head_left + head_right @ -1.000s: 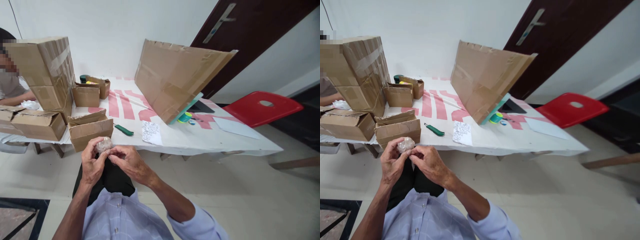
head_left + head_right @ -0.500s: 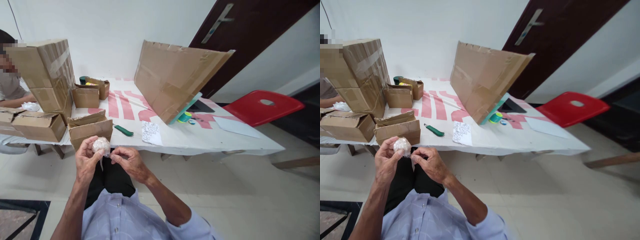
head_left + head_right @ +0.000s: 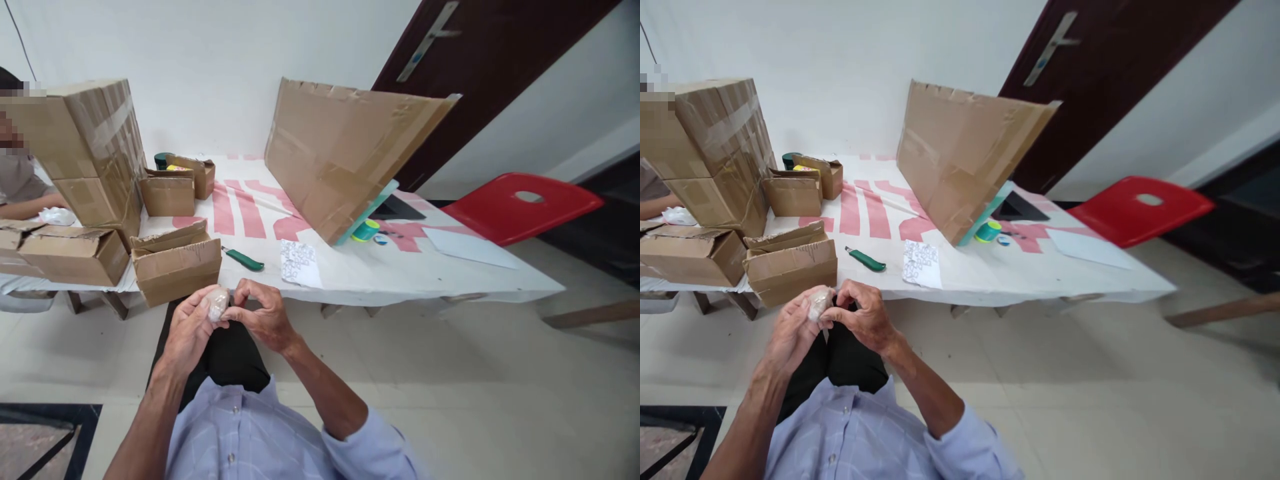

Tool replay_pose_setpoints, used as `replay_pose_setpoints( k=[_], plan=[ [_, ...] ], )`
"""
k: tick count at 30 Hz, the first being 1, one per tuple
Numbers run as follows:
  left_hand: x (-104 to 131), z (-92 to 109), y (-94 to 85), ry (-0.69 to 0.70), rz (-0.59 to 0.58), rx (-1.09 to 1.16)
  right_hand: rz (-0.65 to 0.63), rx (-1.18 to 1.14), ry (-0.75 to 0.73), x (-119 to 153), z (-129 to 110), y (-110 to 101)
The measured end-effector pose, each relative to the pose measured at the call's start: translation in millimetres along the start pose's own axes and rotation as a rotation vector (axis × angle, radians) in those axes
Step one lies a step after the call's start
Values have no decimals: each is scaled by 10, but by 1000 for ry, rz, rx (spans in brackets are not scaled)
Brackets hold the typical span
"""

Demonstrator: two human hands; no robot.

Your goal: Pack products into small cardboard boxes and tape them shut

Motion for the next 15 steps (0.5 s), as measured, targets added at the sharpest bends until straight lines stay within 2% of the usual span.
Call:
replay_pose_setpoints(
  k=[2, 8, 11, 15],
  plan=[
    [9, -61, 42, -30, -23, -19, 35, -19, -9, -6, -14, -16],
    [21, -144, 141, -127, -141, -135, -84, -90, 65, -33, 66, 72],
    [2, -141, 102, -126, -175, -237, -108, -116, 105, -24, 145, 86],
    [-32, -143, 1, -112, -156, -272, -174, -196, 72, -10, 186, 102]
  ],
)
Point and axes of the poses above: each hand's wrist, its own x-axis away from the middle knuckle, its own y-axis out of the palm, z = x × y, the point moved 7 cm from there along -x, towards the middle knuckle, and after that the axes turned 11 degrees about -z, right-handed, at the moved point
